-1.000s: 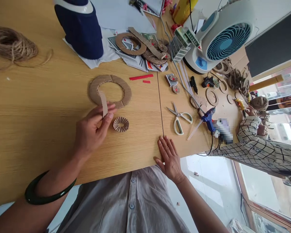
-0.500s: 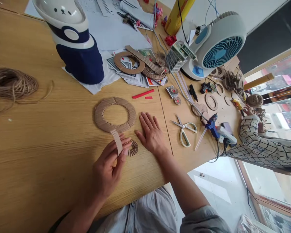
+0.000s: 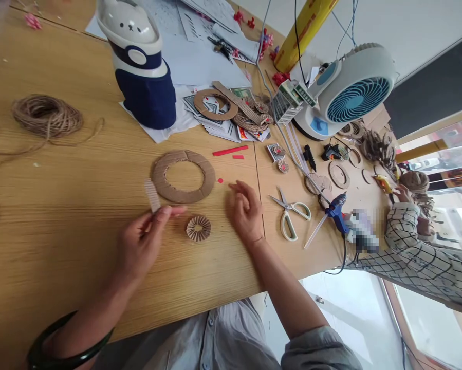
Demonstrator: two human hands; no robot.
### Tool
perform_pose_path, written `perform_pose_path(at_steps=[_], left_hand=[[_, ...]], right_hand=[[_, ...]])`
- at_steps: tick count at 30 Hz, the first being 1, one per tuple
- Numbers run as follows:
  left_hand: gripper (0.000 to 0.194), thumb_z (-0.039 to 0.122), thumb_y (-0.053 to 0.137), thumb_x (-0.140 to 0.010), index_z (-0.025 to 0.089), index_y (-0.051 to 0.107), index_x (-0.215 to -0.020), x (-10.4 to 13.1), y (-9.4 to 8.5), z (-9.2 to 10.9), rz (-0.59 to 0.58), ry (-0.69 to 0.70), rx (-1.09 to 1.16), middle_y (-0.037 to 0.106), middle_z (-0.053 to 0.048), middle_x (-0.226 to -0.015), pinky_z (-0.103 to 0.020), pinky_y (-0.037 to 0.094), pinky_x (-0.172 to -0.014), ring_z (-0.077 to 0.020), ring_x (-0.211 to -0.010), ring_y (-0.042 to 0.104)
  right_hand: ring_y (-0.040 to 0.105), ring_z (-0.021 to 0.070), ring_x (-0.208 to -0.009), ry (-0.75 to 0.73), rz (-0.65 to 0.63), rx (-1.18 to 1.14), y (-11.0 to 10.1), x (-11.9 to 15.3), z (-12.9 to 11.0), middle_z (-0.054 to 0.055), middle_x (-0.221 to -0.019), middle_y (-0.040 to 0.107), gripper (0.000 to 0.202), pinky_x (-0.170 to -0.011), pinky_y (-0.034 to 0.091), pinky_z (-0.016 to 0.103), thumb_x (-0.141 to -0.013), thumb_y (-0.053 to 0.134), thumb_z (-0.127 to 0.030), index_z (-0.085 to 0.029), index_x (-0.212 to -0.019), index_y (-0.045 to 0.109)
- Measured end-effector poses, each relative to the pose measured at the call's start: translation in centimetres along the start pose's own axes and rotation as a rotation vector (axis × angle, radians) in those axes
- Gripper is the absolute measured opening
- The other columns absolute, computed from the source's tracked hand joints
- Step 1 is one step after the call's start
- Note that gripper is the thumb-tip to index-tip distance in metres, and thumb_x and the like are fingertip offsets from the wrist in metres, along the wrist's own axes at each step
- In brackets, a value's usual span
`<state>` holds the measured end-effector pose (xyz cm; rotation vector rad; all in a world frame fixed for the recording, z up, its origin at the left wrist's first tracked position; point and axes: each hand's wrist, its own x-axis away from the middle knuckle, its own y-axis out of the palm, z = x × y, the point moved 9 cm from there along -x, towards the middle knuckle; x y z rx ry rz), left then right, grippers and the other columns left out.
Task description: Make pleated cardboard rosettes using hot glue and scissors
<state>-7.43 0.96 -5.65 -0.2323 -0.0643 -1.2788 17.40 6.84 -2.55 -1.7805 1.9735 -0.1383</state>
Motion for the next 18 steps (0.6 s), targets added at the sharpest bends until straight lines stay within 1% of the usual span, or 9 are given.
perform_pose_path(at_steps=[1, 3, 4, 6, 9, 12, 15, 18], left_hand=[[0.035, 0.05, 0.062, -0.095, 0.02, 0.08, -0.094, -0.3, -0.1, 0.0, 0.006, -0.005, 0.013, 0.082, -0.006, -0.1, -0.038, 0.056, -0.097, -0.0238, -0.094, 0.076], [0.036, 0.05, 0.062, -0.095, 0.019, 0.079, -0.091, -0.7, -0.3, -0.2, 0.031, -0.035, 0.007, 0.082, -0.005, -0.097, -0.034, 0.058, -0.084, -0.0204, -0.077, 0.076], [0.036, 0.051, 0.062, -0.095, 0.019, 0.079, -0.091, -0.9, -0.2, -0.4, 0.02, -0.06, -0.022, 0.082, -0.005, -0.098, -0.033, 0.058, -0.081, -0.0194, -0.075, 0.075], [0.033, 0.049, 0.062, -0.094, 0.021, 0.078, -0.09, -1.0, 0.2, -0.4, -0.007, -0.06, -0.093, 0.082, -0.003, -0.1, -0.032, 0.058, -0.077, -0.0184, -0.073, 0.075], [0.03, 0.046, 0.06, -0.094, 0.023, 0.079, -0.089, -0.9, 0.3, -0.1, 0.018, 0.0, -0.201, 0.081, -0.002, -0.1, -0.032, 0.057, -0.074, -0.0183, -0.073, 0.074], [0.029, 0.045, 0.061, -0.094, 0.024, 0.079, -0.087, -0.8, 0.2, -0.2, 0.051, 0.011, -0.232, 0.081, -0.001, -0.099, -0.033, 0.058, -0.074, -0.0182, -0.072, 0.074], [0.028, 0.045, 0.062, -0.094, 0.024, 0.079, -0.088, -0.6, 0.2, -0.3, 0.058, 0.019, -0.197, 0.081, -0.001, -0.099, -0.034, 0.06, -0.076, -0.0197, -0.078, 0.074], [0.03, 0.047, 0.062, -0.095, 0.023, 0.079, -0.091, -0.3, 0.3, -0.1, 0.044, 0.039, -0.196, 0.081, -0.002, -0.1, -0.036, 0.06, -0.081, -0.0205, -0.081, 0.074]], right_hand=[[0.072, 0.0226, -0.109, -0.049, -0.03, 0.024, 0.3, 0.2, -0.5, 0.008, -0.114, 0.078, 0.029, -0.101, 0.058, 0.042, -0.102, 0.051, -0.03, -0.026, -0.127, 0.064], [0.073, 0.0203, -0.093, -0.118, -0.152, 0.058, 1.6, 0.4, -1.0, 0.005, -0.1, 0.079, 0.023, -0.091, 0.06, 0.038, -0.1, 0.054, -0.031, -0.027, -0.117, 0.069], [0.072, 0.0189, -0.085, -0.116, -0.211, 0.049, 2.2, 0.5, -0.8, 0.004, -0.093, 0.078, 0.021, -0.085, 0.06, 0.036, -0.099, 0.055, -0.032, -0.026, -0.111, 0.071], [0.071, 0.0167, -0.076, -0.045, -0.272, -0.047, 2.8, 0.4, 0.2, 0.003, -0.085, 0.077, 0.021, -0.077, 0.06, 0.033, -0.099, 0.054, -0.031, -0.024, -0.107, 0.072], [0.072, 0.0158, -0.076, 0.091, -0.292, -0.242, 2.9, 0.1, 1.6, 0.002, -0.082, 0.076, 0.023, -0.073, 0.059, 0.03, -0.099, 0.052, -0.031, -0.023, -0.11, 0.07], [0.069, 0.0146, -0.07, 0.15, -0.321, -0.311, 2.9, 0.2, 2.1, 0.001, -0.079, 0.075, 0.022, -0.067, 0.056, 0.027, -0.098, 0.053, -0.032, -0.023, -0.107, 0.071], [0.065, 0.0139, -0.063, 0.141, -0.295, -0.306, 2.5, 0.3, 1.9, 0.0, -0.073, 0.073, 0.023, -0.061, 0.052, 0.027, -0.099, 0.052, -0.032, -0.023, -0.104, 0.072], [0.064, 0.0153, -0.066, 0.032, -0.29, -0.252, 2.4, 0.5, 0.9, 0.001, -0.072, 0.071, 0.023, -0.065, 0.052, 0.029, -0.097, 0.052, -0.029, -0.023, -0.102, 0.074]])
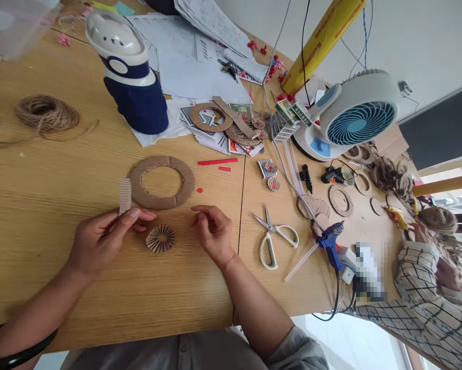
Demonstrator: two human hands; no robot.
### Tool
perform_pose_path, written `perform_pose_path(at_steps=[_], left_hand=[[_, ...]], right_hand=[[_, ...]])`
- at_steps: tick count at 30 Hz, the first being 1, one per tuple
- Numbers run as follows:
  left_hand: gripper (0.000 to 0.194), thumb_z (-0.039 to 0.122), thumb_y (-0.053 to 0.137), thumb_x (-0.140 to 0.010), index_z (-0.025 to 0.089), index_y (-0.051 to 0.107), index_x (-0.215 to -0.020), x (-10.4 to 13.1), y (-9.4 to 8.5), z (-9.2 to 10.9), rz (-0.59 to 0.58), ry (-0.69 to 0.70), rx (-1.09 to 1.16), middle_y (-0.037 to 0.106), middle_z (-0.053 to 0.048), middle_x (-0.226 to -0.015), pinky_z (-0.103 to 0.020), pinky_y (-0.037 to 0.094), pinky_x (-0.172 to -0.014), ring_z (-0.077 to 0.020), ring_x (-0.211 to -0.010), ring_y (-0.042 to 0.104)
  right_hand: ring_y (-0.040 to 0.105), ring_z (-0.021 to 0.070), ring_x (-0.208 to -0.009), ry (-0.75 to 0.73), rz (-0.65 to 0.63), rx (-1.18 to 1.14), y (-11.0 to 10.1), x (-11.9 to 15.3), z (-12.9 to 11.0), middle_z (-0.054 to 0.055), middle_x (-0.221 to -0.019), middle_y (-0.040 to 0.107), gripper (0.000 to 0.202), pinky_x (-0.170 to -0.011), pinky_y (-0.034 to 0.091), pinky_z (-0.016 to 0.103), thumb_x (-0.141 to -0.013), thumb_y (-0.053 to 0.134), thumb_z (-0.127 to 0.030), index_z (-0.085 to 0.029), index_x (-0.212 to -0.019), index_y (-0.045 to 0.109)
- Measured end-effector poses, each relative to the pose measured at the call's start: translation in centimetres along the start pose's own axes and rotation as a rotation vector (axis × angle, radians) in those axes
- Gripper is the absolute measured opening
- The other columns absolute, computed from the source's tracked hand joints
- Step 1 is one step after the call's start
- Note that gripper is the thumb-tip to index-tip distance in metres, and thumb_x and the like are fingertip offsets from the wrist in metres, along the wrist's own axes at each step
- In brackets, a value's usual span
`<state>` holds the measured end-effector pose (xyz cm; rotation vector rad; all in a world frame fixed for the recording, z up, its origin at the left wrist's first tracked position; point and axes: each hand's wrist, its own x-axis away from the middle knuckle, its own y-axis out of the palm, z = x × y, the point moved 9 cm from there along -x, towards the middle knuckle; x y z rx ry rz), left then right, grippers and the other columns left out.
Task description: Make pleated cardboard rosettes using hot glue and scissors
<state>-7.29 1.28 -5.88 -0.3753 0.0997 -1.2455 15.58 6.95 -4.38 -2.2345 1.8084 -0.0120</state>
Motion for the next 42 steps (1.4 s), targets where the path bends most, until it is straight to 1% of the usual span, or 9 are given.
perform_pose_path(at_steps=[5, 11, 19, 24, 30, 34, 37, 39, 42], left_hand=[[0.035, 0.051, 0.06, -0.097, 0.021, 0.078, -0.099, 1.1, 0.0, 0.6, 0.007, 0.076, 0.027, 0.081, -0.004, -0.106, -0.04, 0.06, -0.093, -0.0235, -0.091, 0.075], [0.049, 0.053, 0.05, -0.102, 0.018, 0.071, -0.128, 4.5, 2.1, 1.7, -0.06, 0.169, -0.062, 0.07, -0.008, -0.137, -0.047, 0.049, -0.115, -0.0276, -0.131, 0.064], [0.05, 0.051, 0.046, -0.102, 0.016, 0.072, -0.127, 6.1, 6.1, 3.8, -0.207, 0.348, -0.06, 0.067, -0.013, -0.142, -0.041, 0.05, -0.114, -0.0269, -0.134, 0.062], [0.047, 0.053, 0.049, -0.1, 0.018, 0.078, -0.112, 5.8, 4.7, 5.3, -0.164, 0.332, 0.024, 0.071, -0.013, -0.135, -0.04, 0.049, -0.114, -0.027, -0.13, 0.065], [0.046, 0.054, 0.055, -0.099, 0.017, 0.079, -0.111, 6.8, 4.7, 5.5, -0.478, 0.094, 0.228, 0.079, -0.011, -0.117, -0.04, 0.058, -0.102, -0.0258, -0.106, 0.076], [0.044, 0.055, 0.059, -0.097, 0.017, 0.081, -0.104, 7.4, 6.0, 5.2, -0.672, 0.041, 0.288, 0.082, -0.012, -0.104, -0.043, 0.064, -0.091, -0.0264, -0.093, 0.079], [0.048, 0.057, 0.061, -0.095, 0.016, 0.079, -0.109, 6.7, 6.5, 4.8, -0.741, 0.025, 0.247, 0.082, -0.013, -0.101, -0.044, 0.064, -0.087, -0.0274, -0.092, 0.079], [0.05, 0.058, 0.062, -0.094, 0.016, 0.077, -0.116, 5.4, 5.5, 4.9, -0.63, 0.063, 0.171, 0.081, -0.013, -0.107, -0.043, 0.064, -0.087, -0.0273, -0.094, 0.079], [0.04, 0.053, 0.063, -0.095, 0.02, 0.077, -0.114, 4.1, 2.6, 6.0, -0.278, 0.273, -0.07, 0.08, -0.01, -0.111, -0.043, 0.061, -0.093, -0.0264, -0.099, 0.076]], right_hand=[[0.061, 0.0159, -0.066, 0.031, -0.059, -0.004, 0.7, -0.3, 0.5, 0.002, -0.074, 0.071, 0.025, -0.065, 0.05, 0.029, -0.092, 0.052, -0.031, -0.022, -0.099, 0.074], [0.052, 0.0131, -0.056, 0.143, -0.052, -0.094, 0.5, -1.0, 1.2, -0.002, -0.067, 0.07, 0.027, -0.058, 0.042, 0.026, -0.088, 0.052, -0.036, -0.021, -0.098, 0.072], [0.055, 0.0123, -0.059, 0.111, -0.034, -0.101, 0.4, -1.3, 1.2, -0.002, -0.067, 0.07, 0.03, -0.063, 0.047, 0.026, -0.089, 0.054, -0.042, -0.019, -0.099, 0.072], [0.064, 0.0154, -0.076, 0.051, -0.022, -0.141, -0.1, -1.3, 0.9, 0.002, -0.08, 0.073, 0.033, -0.079, 0.053, 0.03, -0.09, 0.06, -0.049, -0.021, -0.099, 0.074], [0.061, 0.0177, -0.084, -0.011, -0.133, -0.119, 0.0, -0.6, -2.2, 0.001, -0.081, 0.07, 0.039, -0.087, 0.05, 0.034, -0.087, 0.068, -0.062, -0.025, -0.09, 0.08], [0.059, 0.0158, -0.077, 0.019, -0.449, -0.178, 3.8, 1.0, -4.5, 0.0, -0.081, 0.069, 0.037, -0.073, 0.051, 0.031, -0.084, 0.072, -0.061, -0.024, -0.081, 0.079], [0.055, 0.0114, -0.062, 0.132, -0.401, -0.308, 4.4, 0.6, -4.2, -0.001, -0.077, 0.067, 0.033, -0.056, 0.045, 0.027, -0.079, 0.079, -0.055, -0.022, -0.074, 0.074], [0.05, 0.0093, -0.054, 0.174, -0.236, -0.323, 2.9, -0.5, -3.3, -0.003, -0.066, 0.063, 0.033, -0.05, 0.041, 0.025, -0.078, 0.08, -0.054, -0.021, -0.074, 0.074], [0.041, 0.0076, -0.046, 0.223, -0.018, -0.31, -0.2, -1.9, -1.4, -0.005, -0.053, 0.054, 0.037, -0.045, 0.035, 0.025, -0.075, 0.081, -0.056, -0.02, -0.075, 0.075]])
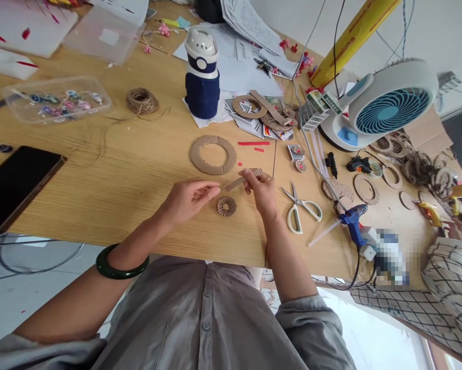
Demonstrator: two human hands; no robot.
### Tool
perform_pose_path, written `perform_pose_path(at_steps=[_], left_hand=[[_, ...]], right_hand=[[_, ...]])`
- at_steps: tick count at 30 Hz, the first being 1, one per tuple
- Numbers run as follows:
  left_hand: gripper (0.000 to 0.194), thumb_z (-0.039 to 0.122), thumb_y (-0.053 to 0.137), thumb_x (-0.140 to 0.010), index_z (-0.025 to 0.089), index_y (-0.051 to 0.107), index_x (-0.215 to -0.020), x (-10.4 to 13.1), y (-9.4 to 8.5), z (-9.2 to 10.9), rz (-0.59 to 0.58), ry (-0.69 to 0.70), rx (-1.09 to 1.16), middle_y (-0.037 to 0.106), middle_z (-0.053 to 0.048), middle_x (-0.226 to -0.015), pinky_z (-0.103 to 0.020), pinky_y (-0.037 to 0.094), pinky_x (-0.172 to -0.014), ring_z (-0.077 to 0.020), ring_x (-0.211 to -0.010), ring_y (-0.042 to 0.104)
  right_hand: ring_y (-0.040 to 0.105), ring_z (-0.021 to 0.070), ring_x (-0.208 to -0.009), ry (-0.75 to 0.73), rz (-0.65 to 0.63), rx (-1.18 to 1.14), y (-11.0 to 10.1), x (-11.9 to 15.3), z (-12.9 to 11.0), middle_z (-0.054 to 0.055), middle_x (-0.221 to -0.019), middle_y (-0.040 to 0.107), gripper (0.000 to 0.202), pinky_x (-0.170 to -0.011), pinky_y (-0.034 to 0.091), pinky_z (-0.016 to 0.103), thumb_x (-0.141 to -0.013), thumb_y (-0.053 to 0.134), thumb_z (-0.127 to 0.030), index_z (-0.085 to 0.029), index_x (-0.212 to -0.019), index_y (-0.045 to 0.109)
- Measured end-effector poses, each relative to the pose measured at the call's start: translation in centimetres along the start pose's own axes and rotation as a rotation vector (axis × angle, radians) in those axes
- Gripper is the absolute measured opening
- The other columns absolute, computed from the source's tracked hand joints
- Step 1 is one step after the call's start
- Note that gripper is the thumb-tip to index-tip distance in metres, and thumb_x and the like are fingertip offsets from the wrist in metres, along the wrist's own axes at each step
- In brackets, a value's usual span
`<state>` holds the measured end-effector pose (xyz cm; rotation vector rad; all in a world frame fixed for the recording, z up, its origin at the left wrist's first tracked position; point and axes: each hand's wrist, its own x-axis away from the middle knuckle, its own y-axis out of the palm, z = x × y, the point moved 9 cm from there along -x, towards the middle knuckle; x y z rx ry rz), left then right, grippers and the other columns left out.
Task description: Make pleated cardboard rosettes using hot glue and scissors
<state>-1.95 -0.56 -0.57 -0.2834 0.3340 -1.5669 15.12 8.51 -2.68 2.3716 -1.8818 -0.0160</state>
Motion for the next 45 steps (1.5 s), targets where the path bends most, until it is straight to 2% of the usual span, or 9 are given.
perform_pose_path(at_steps=[2, 5, 16, 21, 25, 32, 37, 40, 45], left_hand=[[0.033, 0.045, 0.063, -0.097, 0.022, 0.076, -0.117, 0.7, -0.2, 1.3, 0.106, 0.186, -0.201, 0.078, -0.01, -0.119, -0.046, 0.056, -0.104, -0.0275, -0.114, 0.071], [0.046, 0.035, 0.065, -0.097, 0.017, 0.064, -0.139, 2.1, 2.8, 1.8, 0.004, 0.414, -0.368, 0.064, -0.013, -0.145, -0.052, 0.043, -0.121, -0.0313, -0.144, 0.052], [0.047, 0.024, 0.058, -0.099, 0.01, 0.057, -0.143, -0.9, 8.2, 0.3, -0.127, 0.361, -0.575, 0.048, -0.02, -0.159, -0.059, 0.029, -0.127, -0.0363, -0.155, 0.032], [0.061, 0.04, 0.069, -0.093, 0.016, 0.054, -0.148, -2.6, 6.2, 1.4, -0.092, 0.31, -0.333, 0.051, -0.017, -0.157, -0.056, 0.033, -0.125, -0.0341, -0.151, 0.041], [0.05, 0.052, 0.065, -0.093, 0.017, 0.07, -0.128, -5.2, 2.4, 0.0, 0.144, 0.008, 0.111, 0.076, -0.014, -0.124, -0.042, 0.063, -0.09, -0.0266, -0.102, 0.076], [0.03, 0.046, 0.079, -0.082, 0.015, 0.074, -0.084, -6.7, 3.4, -2.8, 0.087, -0.263, 0.589, 0.076, -0.003, -0.078, -0.025, 0.061, -0.055, -0.0132, -0.055, 0.069], [0.027, 0.042, 0.079, -0.083, 0.016, 0.074, -0.083, -6.1, 4.0, -3.6, 0.035, -0.297, 0.626, 0.075, -0.003, -0.074, -0.027, 0.063, -0.056, -0.0136, -0.054, 0.069], [0.028, 0.044, 0.079, -0.082, 0.016, 0.074, -0.082, -6.0, 4.2, -4.0, 0.026, -0.325, 0.624, 0.076, -0.004, -0.075, -0.029, 0.064, -0.058, -0.0159, -0.057, 0.071], [0.029, 0.045, 0.078, -0.083, 0.017, 0.075, -0.083, -6.2, 4.1, -3.9, 0.037, -0.291, 0.611, 0.076, -0.003, -0.075, -0.028, 0.065, -0.059, -0.0162, -0.059, 0.073]], right_hand=[[0.04, 0.0074, -0.044, 0.03, 0.08, -0.046, -1.9, -0.7, 0.8, -0.006, -0.051, 0.053, 0.04, -0.043, 0.033, 0.024, -0.071, 0.083, -0.059, -0.02, -0.073, 0.073], [0.043, 0.0081, -0.045, 0.04, 0.15, -0.12, -3.6, -1.2, 1.9, -0.006, -0.053, 0.055, 0.041, -0.043, 0.034, 0.024, -0.065, 0.086, -0.059, -0.021, -0.073, 0.072], [0.058, 0.011, -0.058, 0.01, -0.003, -0.206, -3.6, -1.8, 2.2, -0.006, -0.064, 0.063, 0.027, -0.058, 0.052, 0.025, -0.074, 0.083, -0.045, -0.024, -0.089, 0.074], [0.062, 0.0129, -0.063, 0.051, -0.011, -0.215, -3.4, -1.8, 2.2, -0.005, -0.069, 0.065, 0.031, -0.062, 0.057, 0.028, -0.072, 0.084, -0.047, -0.026, -0.092, 0.073], [0.063, 0.0112, -0.059, 0.054, -0.035, -0.265, -2.9, -1.6, 2.0, -0.005, -0.069, 0.068, 0.028, -0.061, 0.055, 0.026, -0.074, 0.084, -0.044, -0.024, -0.091, 0.074], [0.064, 0.0107, -0.055, 0.047, -0.081, -0.168, -2.5, -1.4, 2.3, -0.004, -0.069, 0.069, 0.02, -0.062, 0.055, 0.028, -0.082, 0.079, -0.04, -0.025, -0.096, 0.076], [0.068, 0.0221, -0.109, -0.361, 0.214, 0.313, -4.8, -0.2, -2.5, 0.006, -0.114, 0.074, 0.019, -0.093, 0.056, 0.04, -0.094, 0.068, -0.036, -0.026, -0.108, 0.076], [0.066, 0.0212, -0.108, -0.618, 0.38, 0.56, -4.9, 1.5, -5.8, 0.005, -0.105, 0.076, 0.016, -0.099, 0.052, 0.042, -0.099, 0.06, -0.026, -0.026, -0.106, 0.074], [0.063, 0.0261, -0.123, -0.698, 0.078, 0.814, -0.5, 1.0, -6.1, 0.005, -0.123, 0.075, 0.025, -0.125, 0.025, 0.06, -0.095, 0.064, -0.027, -0.028, -0.12, 0.068]])
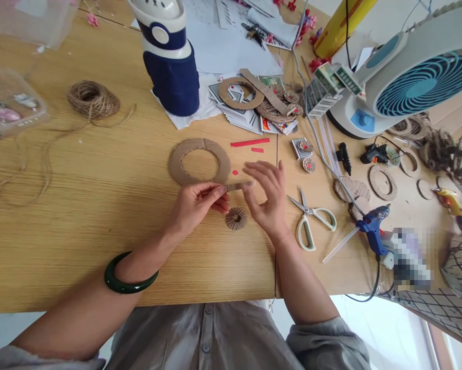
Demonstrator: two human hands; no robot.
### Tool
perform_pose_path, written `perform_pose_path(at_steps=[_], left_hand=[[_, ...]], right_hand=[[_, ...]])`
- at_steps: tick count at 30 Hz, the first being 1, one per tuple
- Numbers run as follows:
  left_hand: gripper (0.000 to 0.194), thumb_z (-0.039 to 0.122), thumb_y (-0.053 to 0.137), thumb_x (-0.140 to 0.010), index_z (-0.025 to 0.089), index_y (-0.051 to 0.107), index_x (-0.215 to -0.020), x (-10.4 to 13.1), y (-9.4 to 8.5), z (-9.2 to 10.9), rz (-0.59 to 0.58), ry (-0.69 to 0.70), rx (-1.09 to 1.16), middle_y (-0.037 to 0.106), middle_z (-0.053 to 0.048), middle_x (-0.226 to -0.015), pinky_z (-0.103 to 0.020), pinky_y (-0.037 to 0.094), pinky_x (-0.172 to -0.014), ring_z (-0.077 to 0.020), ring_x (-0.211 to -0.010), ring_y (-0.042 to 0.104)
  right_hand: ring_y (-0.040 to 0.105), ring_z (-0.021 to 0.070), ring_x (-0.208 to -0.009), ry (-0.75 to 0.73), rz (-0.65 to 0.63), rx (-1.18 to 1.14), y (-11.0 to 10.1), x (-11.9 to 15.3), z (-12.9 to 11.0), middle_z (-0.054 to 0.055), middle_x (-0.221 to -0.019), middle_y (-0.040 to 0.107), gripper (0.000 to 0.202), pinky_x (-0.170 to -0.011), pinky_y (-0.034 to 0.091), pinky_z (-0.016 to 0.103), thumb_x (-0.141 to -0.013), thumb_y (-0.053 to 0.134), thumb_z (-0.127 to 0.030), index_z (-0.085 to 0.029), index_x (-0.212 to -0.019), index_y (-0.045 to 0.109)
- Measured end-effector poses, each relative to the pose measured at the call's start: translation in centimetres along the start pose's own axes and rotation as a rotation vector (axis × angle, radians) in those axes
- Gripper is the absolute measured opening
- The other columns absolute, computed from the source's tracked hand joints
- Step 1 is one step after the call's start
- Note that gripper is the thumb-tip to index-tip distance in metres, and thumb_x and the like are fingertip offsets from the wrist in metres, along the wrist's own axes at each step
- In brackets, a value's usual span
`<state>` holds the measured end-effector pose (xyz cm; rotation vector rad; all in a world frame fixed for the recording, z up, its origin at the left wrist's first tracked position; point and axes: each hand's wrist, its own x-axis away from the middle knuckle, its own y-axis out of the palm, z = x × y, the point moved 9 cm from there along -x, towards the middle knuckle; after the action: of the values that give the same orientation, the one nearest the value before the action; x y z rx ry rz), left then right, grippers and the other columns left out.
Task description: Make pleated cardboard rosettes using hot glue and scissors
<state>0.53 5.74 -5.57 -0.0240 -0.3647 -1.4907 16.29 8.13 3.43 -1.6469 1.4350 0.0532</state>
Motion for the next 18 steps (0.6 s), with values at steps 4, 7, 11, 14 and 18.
perform_pose_path(at_steps=[4, 7, 11, 14, 18], left_hand=[[0.029, 0.046, 0.077, -0.085, 0.016, 0.075, -0.085, 0.2, 0.3, 0.4, -0.021, 0.011, -0.025, 0.075, -0.001, -0.068, -0.028, 0.065, -0.06, -0.0172, -0.058, 0.073], [0.029, 0.045, 0.075, -0.087, 0.016, 0.076, -0.087, 0.4, 0.5, 0.5, -0.054, 0.016, -0.071, 0.077, -0.002, -0.07, -0.027, 0.064, -0.061, -0.0173, -0.06, 0.074], [0.029, 0.044, 0.074, -0.088, 0.016, 0.078, -0.095, 0.5, 0.1, 1.1, -0.028, 0.079, -0.134, 0.081, -0.004, -0.083, -0.026, 0.064, -0.064, -0.0167, -0.064, 0.075], [0.028, 0.042, 0.075, -0.088, 0.017, 0.078, -0.101, 0.6, -0.3, 1.3, 0.002, 0.117, -0.161, 0.081, -0.005, -0.086, -0.026, 0.065, -0.066, -0.0174, -0.067, 0.076], [0.017, 0.033, 0.077, -0.086, 0.018, 0.078, -0.095, 0.8, 0.0, 1.6, -0.014, 0.174, -0.193, 0.081, -0.002, -0.082, -0.022, 0.064, -0.065, -0.0165, -0.068, 0.078]], right_hand=[[0.069, 0.0235, -0.107, 0.025, -0.157, -0.078, 3.0, 0.5, 0.4, -0.001, -0.098, 0.078, 0.011, -0.131, 0.013, 0.059, -0.094, 0.068, -0.033, -0.028, -0.103, 0.071], [0.069, 0.0201, -0.092, 0.107, -0.115, -0.178, 3.6, 1.3, 1.6, -0.002, -0.086, 0.075, 0.01, -0.127, 0.03, 0.054, -0.093, 0.069, -0.036, -0.026, -0.091, 0.069], [0.067, 0.0184, -0.085, 0.211, -0.084, -0.275, 3.6, 2.1, 3.1, -0.002, -0.083, 0.074, 0.011, -0.121, 0.041, 0.053, -0.093, 0.069, -0.035, -0.026, -0.088, 0.069], [0.066, 0.0181, -0.084, 0.226, -0.059, -0.291, 3.2, 2.2, 3.3, -0.002, -0.084, 0.073, 0.009, -0.121, 0.041, 0.053, -0.092, 0.071, -0.033, -0.026, -0.087, 0.069], [0.066, 0.0176, -0.083, 0.179, -0.06, -0.291, 3.0, 1.9, 2.6, -0.003, -0.082, 0.073, 0.006, -0.121, 0.04, 0.054, -0.091, 0.072, -0.029, -0.026, -0.087, 0.069]])
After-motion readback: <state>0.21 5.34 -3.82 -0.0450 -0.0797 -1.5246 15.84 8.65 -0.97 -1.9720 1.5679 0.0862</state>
